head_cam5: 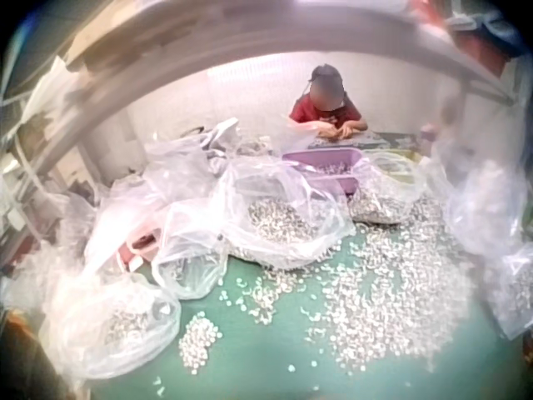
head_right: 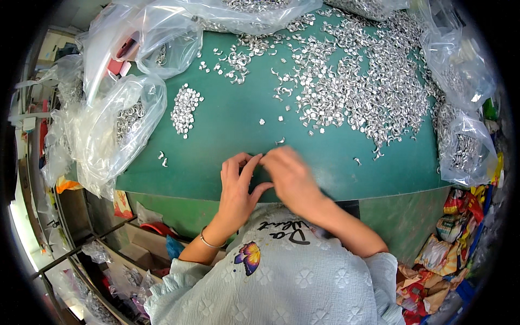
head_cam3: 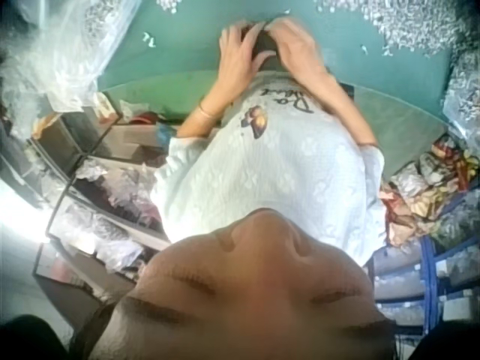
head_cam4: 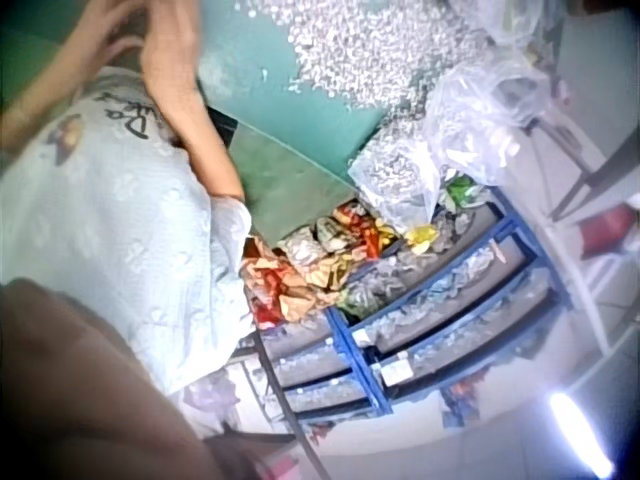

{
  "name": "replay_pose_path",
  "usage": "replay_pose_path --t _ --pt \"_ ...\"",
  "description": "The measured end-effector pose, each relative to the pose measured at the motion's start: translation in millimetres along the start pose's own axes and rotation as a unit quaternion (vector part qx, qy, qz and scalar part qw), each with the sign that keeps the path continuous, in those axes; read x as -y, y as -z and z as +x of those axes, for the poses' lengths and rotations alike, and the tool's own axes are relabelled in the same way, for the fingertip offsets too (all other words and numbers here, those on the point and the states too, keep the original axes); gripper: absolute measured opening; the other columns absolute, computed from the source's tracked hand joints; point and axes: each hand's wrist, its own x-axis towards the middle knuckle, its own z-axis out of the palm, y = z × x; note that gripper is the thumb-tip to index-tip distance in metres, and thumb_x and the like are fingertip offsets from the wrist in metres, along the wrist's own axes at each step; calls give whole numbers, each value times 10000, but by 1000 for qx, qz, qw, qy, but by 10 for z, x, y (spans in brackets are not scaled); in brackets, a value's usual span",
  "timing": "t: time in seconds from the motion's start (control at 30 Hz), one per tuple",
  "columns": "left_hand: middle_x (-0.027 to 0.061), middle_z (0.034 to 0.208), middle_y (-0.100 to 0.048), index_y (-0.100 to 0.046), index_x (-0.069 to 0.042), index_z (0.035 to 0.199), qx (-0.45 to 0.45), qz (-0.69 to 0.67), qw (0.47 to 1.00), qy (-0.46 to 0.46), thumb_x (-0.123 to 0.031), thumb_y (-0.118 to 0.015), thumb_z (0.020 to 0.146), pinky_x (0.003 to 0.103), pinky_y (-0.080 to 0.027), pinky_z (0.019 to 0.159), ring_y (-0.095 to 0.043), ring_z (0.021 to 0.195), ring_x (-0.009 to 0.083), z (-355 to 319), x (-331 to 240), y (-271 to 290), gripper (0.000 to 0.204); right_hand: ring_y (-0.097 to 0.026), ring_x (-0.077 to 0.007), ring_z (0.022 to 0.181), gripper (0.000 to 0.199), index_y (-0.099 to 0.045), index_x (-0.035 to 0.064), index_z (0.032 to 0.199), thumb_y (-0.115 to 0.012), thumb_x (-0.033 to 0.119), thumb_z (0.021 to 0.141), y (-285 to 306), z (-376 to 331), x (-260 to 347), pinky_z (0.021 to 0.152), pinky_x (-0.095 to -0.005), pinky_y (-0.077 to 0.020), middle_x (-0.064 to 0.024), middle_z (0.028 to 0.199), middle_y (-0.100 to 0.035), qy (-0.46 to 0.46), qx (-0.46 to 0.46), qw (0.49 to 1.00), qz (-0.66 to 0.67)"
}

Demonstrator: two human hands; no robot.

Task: The person sorts small metal rings and components on a green work surface by hand, picking up individual pieces, grouping them together, and placing them into clear plastic bags.

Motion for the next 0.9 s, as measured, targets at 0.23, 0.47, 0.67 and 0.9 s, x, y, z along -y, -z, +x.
replay_pose_path --t 0.23,0.47,0.67,0.9 --pt "105 1020 -505 -559 -70 978 -60 96 993 -37 -75 -668 773 404 -349 772 -488 940 287 26 264 -26 233 -510 -258 851 167 -593 45 885 -673 57 739 256 132 -130 702 -355 -417 -76 957 -533 -8 2 989 -147" --pt "128 1004 -504 -515 -52 914 -103 184 978 -2 -46 -641 796 400 -345 754 -480 919 308 139 646 219 173 -473 -315 983 211 -548 67 858 -707 100 723 715 -520 -281 795 -417 -354 -124 1063 -523 -134 -133 927 -325" --pt "136 1047 -506 -526 -33 987 -128 184 974 14 -36 -615 825 393 -348 796 -477 951 313 185 675 294 185 -460 -333 991 390 -482 24 982 -741 130 711 1016 -718 -445 826 -420 -346 -158 1083 -509 -206 -227 888 -342" --pt "131 1062 -510 -536 -31 1022 -121 201 972 27 -27 -601 830 391 -351 808 -481 972 308 166 694 313 203 -491 -328 883 329 -535 23 964 -742 110 724 1140 -895 -567 768 -395 -390 -139 953 -533 -193 -213 903 -319"
